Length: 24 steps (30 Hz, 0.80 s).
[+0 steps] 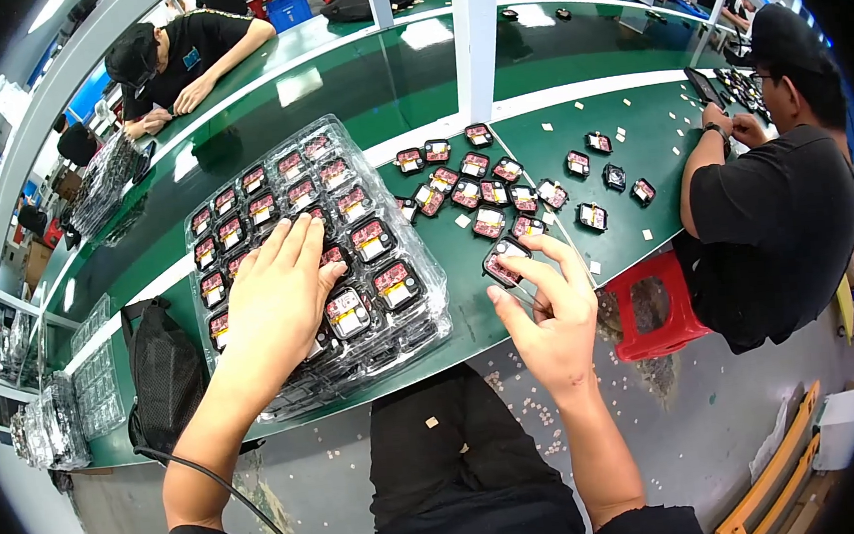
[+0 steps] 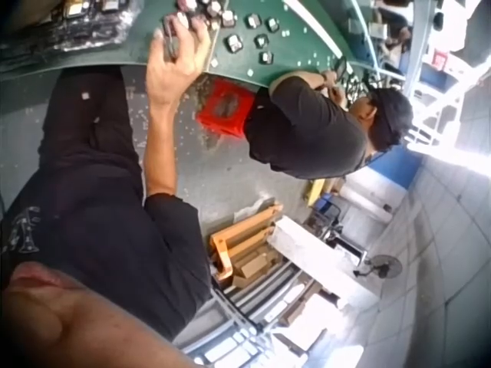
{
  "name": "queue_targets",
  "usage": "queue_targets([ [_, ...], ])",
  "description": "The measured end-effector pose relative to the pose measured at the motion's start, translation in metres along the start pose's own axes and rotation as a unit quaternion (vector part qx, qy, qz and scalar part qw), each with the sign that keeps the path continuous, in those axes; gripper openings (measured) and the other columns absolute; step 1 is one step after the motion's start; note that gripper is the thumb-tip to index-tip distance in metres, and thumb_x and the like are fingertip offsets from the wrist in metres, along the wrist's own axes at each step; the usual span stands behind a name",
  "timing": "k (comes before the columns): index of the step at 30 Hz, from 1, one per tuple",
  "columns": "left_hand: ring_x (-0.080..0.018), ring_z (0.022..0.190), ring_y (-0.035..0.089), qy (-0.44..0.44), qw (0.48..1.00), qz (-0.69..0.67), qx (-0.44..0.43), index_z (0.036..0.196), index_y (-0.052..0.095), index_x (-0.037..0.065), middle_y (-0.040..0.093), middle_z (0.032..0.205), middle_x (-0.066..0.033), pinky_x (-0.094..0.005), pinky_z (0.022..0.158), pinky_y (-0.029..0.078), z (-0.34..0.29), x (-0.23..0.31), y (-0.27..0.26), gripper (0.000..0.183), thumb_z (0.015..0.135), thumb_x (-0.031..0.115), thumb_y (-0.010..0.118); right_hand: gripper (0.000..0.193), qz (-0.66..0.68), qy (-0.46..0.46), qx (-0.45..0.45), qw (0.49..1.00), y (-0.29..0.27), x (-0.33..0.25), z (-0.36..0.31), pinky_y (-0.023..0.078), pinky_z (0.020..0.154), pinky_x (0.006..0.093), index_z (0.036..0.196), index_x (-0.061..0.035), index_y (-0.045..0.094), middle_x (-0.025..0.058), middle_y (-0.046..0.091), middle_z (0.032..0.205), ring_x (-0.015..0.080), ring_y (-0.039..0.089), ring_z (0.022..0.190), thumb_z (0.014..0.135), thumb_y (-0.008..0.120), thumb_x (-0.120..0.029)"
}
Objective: Assembling small electronic modules at a manufacturing workstation.
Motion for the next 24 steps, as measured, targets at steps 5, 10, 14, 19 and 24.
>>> queue_targets([
  [5, -0.0341, 0.139, 0.053, 0.022, 1.0, 0.012, 0.004, 0.141, 0.055, -0.005, 0.059, 0.144, -0.0211, -0.0462, 0.115, 0.041, 0.003, 0.002, 0.0, 0.053, 0.105, 0.035, 0.056, 0.036, 0.053, -0.004, 0.001, 0.999, 0.002, 0.005, -0.005, 0.03, 0.048, 0.0195, 0.112, -0.0045, 0.077, 0.0088, 0.063, 0.128, 0.0001, 0.035, 0.054, 0.077, 0.082, 0.003],
  [10, -0.0363, 0.14, 0.051, 0.016, 0.999, -0.032, -0.008, 0.142, 0.052, -0.007, 0.057, 0.145, -0.0247, -0.047, 0.116, 0.04, 0.001, -0.001, 0.004, 0.054, 0.106, 0.034, 0.054, 0.036, 0.083, 0.002, -0.004, 0.997, 0.008, 0.006, -0.007, 0.03, 0.049, 0.0195, 0.113, -0.0041, 0.077, 0.0088, 0.062, 0.13, -0.0009, 0.035, 0.054, 0.078, 0.082, 0.003],
  [14, -0.0377, 0.14, 0.051, 0.015, 0.999, -0.05, -0.005, 0.142, 0.051, -0.008, 0.054, 0.148, -0.026, -0.048, 0.118, 0.039, 0.001, -0.001, 0.004, 0.054, 0.107, 0.033, 0.054, 0.036, 0.079, 0.009, -0.002, 0.997, 0.008, 0.002, -0.008, 0.03, 0.049, 0.0193, 0.113, -0.0042, 0.077, 0.0087, 0.062, 0.13, -0.0011, 0.035, 0.054, 0.078, 0.082, 0.003],
  [19, -0.0375, 0.141, 0.051, 0.019, 0.999, -0.03, -0.008, 0.142, 0.052, -0.006, 0.054, 0.148, -0.0247, -0.049, 0.118, 0.039, -0.001, -0.002, 0.003, 0.053, 0.106, 0.033, 0.054, 0.034, 0.092, 0.009, 0.002, 0.996, 0.007, -0.002, -0.009, 0.029, 0.048, 0.0193, 0.112, -0.0037, 0.077, 0.009, 0.063, 0.13, -0.0015, 0.035, 0.055, 0.079, 0.082, 0.003],
  [24, -0.0376, 0.141, 0.05, 0.019, 0.999, -0.039, -0.018, 0.14, 0.055, -0.006, 0.054, 0.149, -0.0239, -0.0507, 0.118, 0.038, 0.004, -0.007, -0.003, 0.054, 0.105, 0.035, 0.057, 0.034, 0.098, 0.0, 0.008, 0.995, 0.003, -0.009, -0.012, 0.028, 0.048, 0.019, 0.111, -0.0034, 0.077, 0.0088, 0.063, 0.13, -0.0019, 0.035, 0.055, 0.078, 0.082, 0.003],
])
Point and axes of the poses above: each hand's wrist, its own z-axis towards the middle knuckle, its own y-axis out of the palm, x = y × z, the point moved 2 cm from there along z, towards the middle knuckle
